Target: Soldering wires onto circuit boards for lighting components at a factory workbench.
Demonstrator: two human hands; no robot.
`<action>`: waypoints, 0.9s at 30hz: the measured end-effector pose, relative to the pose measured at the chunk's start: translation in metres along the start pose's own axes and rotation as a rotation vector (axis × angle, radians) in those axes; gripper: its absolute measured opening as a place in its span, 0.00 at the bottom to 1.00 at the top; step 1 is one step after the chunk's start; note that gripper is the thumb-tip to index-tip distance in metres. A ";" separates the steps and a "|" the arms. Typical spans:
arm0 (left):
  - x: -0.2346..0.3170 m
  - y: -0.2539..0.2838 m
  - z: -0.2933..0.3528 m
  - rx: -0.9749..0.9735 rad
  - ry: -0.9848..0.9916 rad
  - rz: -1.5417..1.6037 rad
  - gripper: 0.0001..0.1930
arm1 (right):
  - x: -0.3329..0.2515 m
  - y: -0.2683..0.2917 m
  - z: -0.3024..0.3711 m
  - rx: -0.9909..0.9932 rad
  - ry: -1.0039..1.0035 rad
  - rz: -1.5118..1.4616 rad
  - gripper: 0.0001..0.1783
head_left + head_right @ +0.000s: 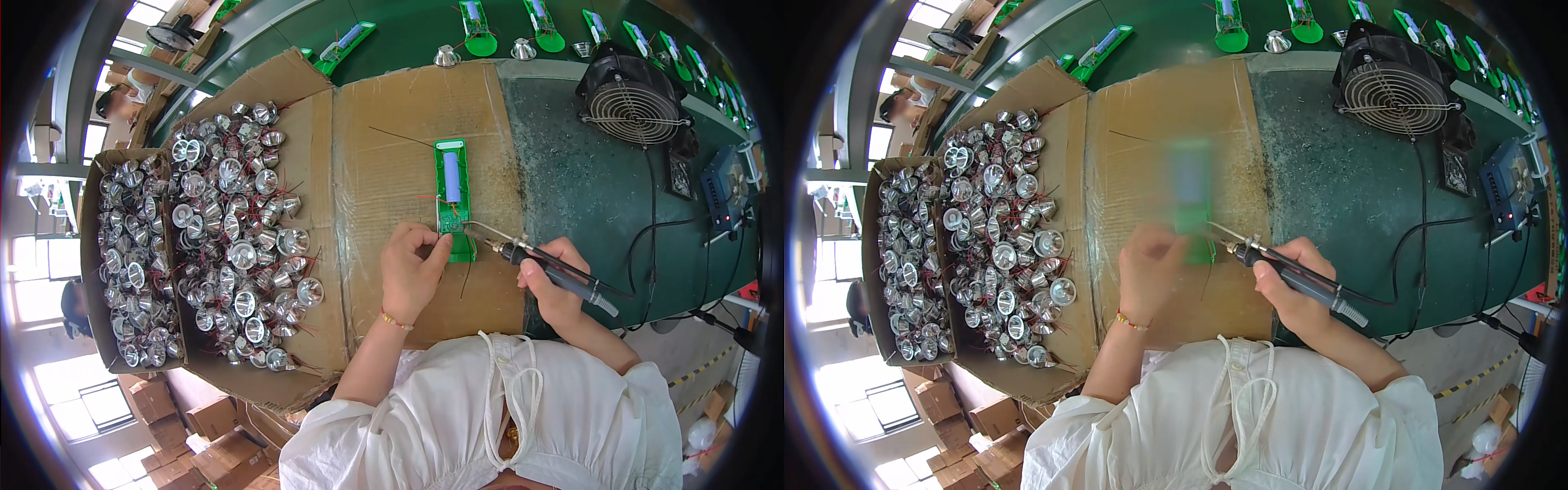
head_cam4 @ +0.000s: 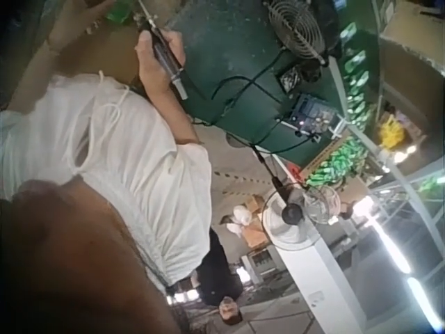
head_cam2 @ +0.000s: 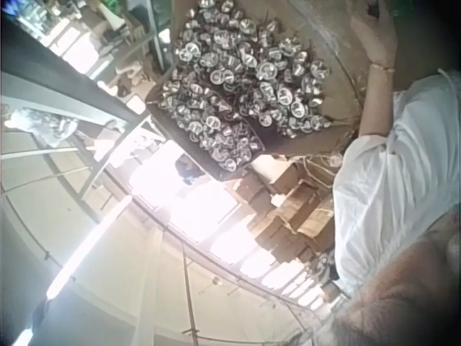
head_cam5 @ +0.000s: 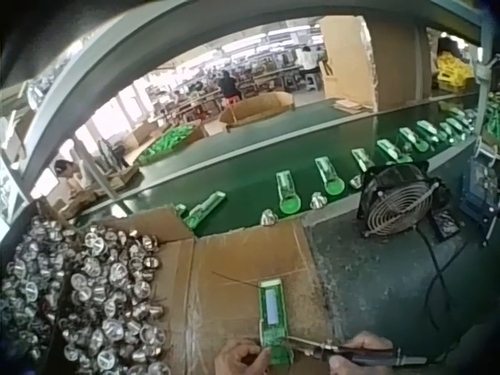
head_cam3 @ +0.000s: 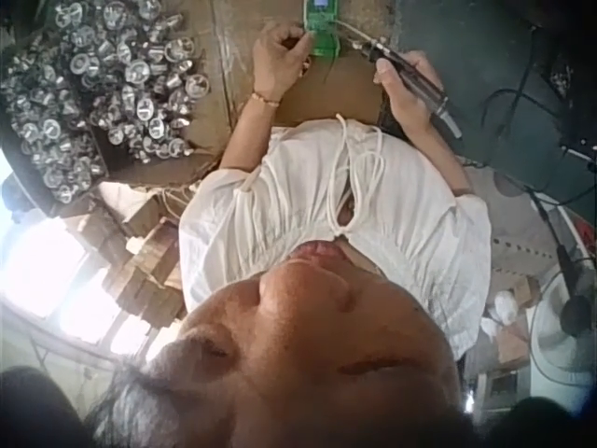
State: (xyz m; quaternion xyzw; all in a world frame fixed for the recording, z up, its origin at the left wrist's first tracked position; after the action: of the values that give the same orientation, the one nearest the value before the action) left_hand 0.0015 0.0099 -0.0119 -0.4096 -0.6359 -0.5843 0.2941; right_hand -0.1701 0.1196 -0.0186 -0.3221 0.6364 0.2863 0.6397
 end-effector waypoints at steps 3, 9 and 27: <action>0.002 0.001 -0.001 -0.006 0.039 0.011 0.07 | -0.004 0.002 0.001 0.027 -0.026 -0.051 0.06; -0.002 0.001 -0.001 0.010 -0.013 0.008 0.08 | -0.007 0.006 0.001 0.064 0.010 -0.062 0.06; 0.006 0.001 -0.001 -0.008 -0.084 -0.061 0.07 | -0.001 -0.004 -0.004 -0.003 -0.043 -0.037 0.07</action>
State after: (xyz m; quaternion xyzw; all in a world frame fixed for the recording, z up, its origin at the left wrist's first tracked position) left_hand -0.0009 0.0100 -0.0058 -0.4157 -0.6574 -0.5777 0.2475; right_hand -0.1694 0.1135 -0.0172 -0.3288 0.6159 0.2823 0.6579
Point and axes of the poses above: each hand's wrist, its own z-axis away from the middle knuckle, its own y-axis out of the back of the hand, x = y × z, the point moved 3 cm from there along -z, towards the middle knuckle, and after that the axes turned 15 degrees about x, right-handed, at the moved point
